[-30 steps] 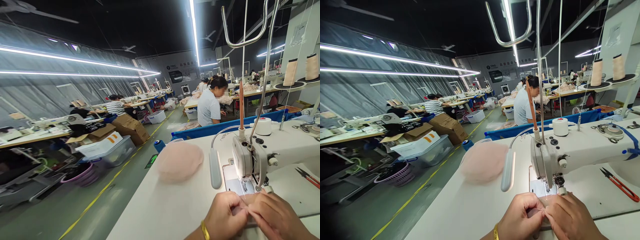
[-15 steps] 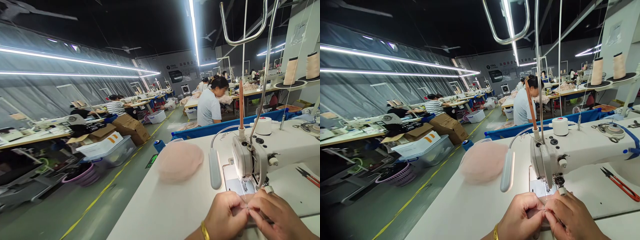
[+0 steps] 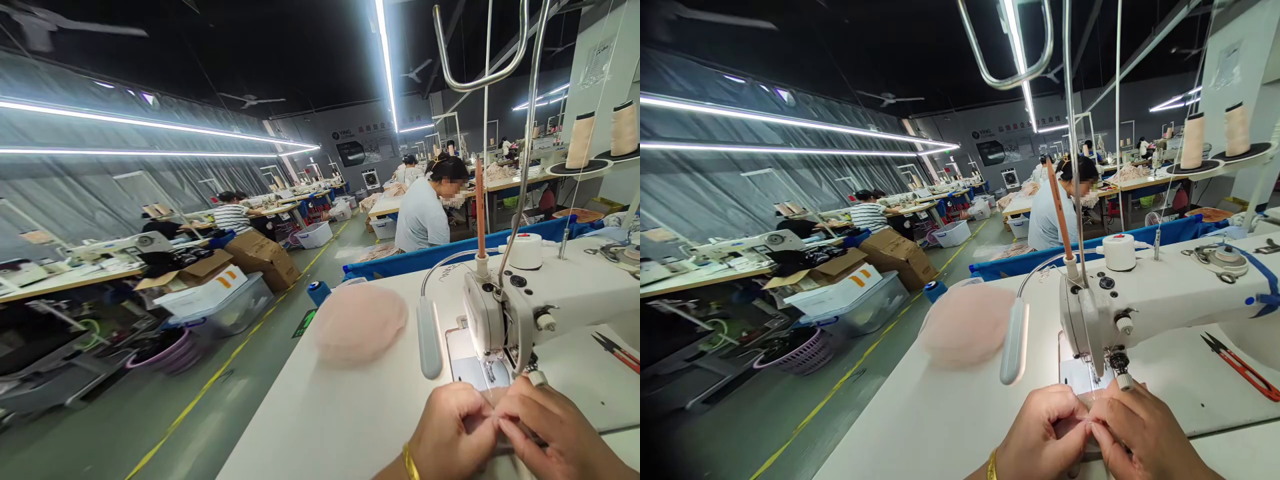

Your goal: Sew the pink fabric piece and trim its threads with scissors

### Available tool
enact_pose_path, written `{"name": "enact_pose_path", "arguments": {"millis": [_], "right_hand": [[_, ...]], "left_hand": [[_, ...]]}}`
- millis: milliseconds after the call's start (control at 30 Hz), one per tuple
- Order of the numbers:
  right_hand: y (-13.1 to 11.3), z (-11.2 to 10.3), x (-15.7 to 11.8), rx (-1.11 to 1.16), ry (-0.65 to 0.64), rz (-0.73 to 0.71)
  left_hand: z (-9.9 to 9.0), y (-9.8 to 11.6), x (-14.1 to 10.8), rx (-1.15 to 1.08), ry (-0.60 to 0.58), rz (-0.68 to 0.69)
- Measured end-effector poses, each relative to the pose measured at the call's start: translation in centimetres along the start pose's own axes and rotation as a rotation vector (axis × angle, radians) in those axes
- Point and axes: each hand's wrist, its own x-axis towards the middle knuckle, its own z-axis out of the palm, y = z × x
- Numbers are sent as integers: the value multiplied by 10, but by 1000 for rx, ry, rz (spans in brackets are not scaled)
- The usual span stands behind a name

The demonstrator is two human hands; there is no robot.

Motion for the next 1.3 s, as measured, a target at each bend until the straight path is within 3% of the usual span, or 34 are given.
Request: {"name": "enact_pose_path", "arguments": {"millis": [167, 367, 467, 567, 700, 833, 1067, 1200, 1300], "right_hand": [[0, -2, 1, -18, -10, 5], [0, 2, 4, -111, 159, -130], [3, 11, 3, -144, 279, -220], [4, 12, 3, -153, 324, -253], [0, -1, 6, -39, 201, -156], [-1, -7, 5, 152, 57, 23], [0, 5, -7, 279, 58, 334], [2, 3, -7, 277, -41, 312], [0, 3, -5, 242, -10, 309]], "left_hand": [[1, -2, -1, 31, 16, 16], [2, 1, 0, -9, 4, 21], [1, 6, 1, -77, -73, -22], [-3, 13, 4, -157, -161, -155], [-6, 18, 8, -329, -211, -352], [-5, 15, 8, -471, -247, -420], [-2, 11, 6, -570, -212, -563], [0, 10, 7, -562, -199, -533], [-2, 12, 7, -495, -182, -477]]}}
